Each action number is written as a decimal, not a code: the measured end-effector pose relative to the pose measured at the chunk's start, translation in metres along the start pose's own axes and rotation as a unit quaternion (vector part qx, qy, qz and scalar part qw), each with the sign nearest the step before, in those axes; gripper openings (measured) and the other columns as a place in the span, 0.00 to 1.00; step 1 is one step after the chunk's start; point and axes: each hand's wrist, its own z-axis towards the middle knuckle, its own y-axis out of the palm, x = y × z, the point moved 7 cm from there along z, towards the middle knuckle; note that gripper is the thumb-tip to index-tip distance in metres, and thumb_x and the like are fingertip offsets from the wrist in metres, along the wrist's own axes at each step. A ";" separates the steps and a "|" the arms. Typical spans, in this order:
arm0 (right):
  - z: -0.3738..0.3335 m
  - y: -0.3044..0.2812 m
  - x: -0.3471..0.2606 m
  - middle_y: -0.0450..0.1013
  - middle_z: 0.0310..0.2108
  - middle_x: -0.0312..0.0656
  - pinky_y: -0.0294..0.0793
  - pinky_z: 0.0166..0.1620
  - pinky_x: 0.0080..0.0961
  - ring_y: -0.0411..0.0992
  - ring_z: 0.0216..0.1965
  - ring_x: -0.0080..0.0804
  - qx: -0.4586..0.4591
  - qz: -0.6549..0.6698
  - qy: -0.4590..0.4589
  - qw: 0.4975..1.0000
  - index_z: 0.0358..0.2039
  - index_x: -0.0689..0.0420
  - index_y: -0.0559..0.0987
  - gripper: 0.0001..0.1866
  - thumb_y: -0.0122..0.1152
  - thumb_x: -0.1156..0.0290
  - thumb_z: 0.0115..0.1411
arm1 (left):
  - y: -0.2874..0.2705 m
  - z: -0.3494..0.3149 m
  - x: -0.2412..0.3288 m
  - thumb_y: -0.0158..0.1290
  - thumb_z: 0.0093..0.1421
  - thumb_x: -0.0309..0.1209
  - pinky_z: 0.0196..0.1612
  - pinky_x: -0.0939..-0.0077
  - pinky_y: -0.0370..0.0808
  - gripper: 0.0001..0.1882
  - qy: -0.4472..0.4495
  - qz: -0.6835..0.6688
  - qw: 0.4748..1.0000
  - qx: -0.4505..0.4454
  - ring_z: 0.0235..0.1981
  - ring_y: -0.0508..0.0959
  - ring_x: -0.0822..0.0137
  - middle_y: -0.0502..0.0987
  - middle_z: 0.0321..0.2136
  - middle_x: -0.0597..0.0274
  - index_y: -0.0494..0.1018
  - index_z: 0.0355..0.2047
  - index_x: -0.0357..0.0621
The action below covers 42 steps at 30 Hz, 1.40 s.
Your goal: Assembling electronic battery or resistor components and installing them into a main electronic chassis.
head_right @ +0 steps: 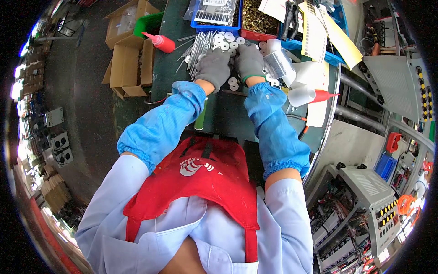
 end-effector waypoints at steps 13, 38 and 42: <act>-0.027 -0.009 -0.009 0.72 0.38 0.51 0.73 0.43 0.44 0.73 0.41 0.52 0.081 0.004 -0.089 0.993 0.37 0.50 0.80 0.11 0.62 0.64 0.53 | -0.017 -0.044 -0.037 0.59 0.52 0.38 0.45 0.56 0.71 0.12 -0.052 -0.259 0.961 0.079 0.40 0.76 0.49 0.76 0.34 0.50 0.76 0.32 0.43; -0.059 -0.038 0.031 0.74 0.28 0.50 0.71 0.37 0.38 0.73 0.31 0.44 0.173 0.248 0.005 0.953 0.36 0.60 0.79 0.15 0.53 0.60 0.61 | -0.023 -0.055 -0.053 0.54 0.55 0.36 0.46 0.56 0.72 0.12 -0.034 -0.230 0.961 0.150 0.41 0.76 0.48 0.76 0.39 0.50 0.77 0.37 0.46; -0.105 -0.033 0.052 0.75 0.27 0.39 0.68 0.31 0.21 0.69 0.26 0.24 0.115 0.480 0.118 0.862 0.37 0.65 0.78 0.13 0.52 0.67 0.62 | -0.020 -0.027 -0.018 0.56 0.53 0.36 0.47 0.55 0.72 0.14 0.042 -0.165 0.980 0.106 0.46 0.74 0.49 0.74 0.43 0.53 0.79 0.40 0.52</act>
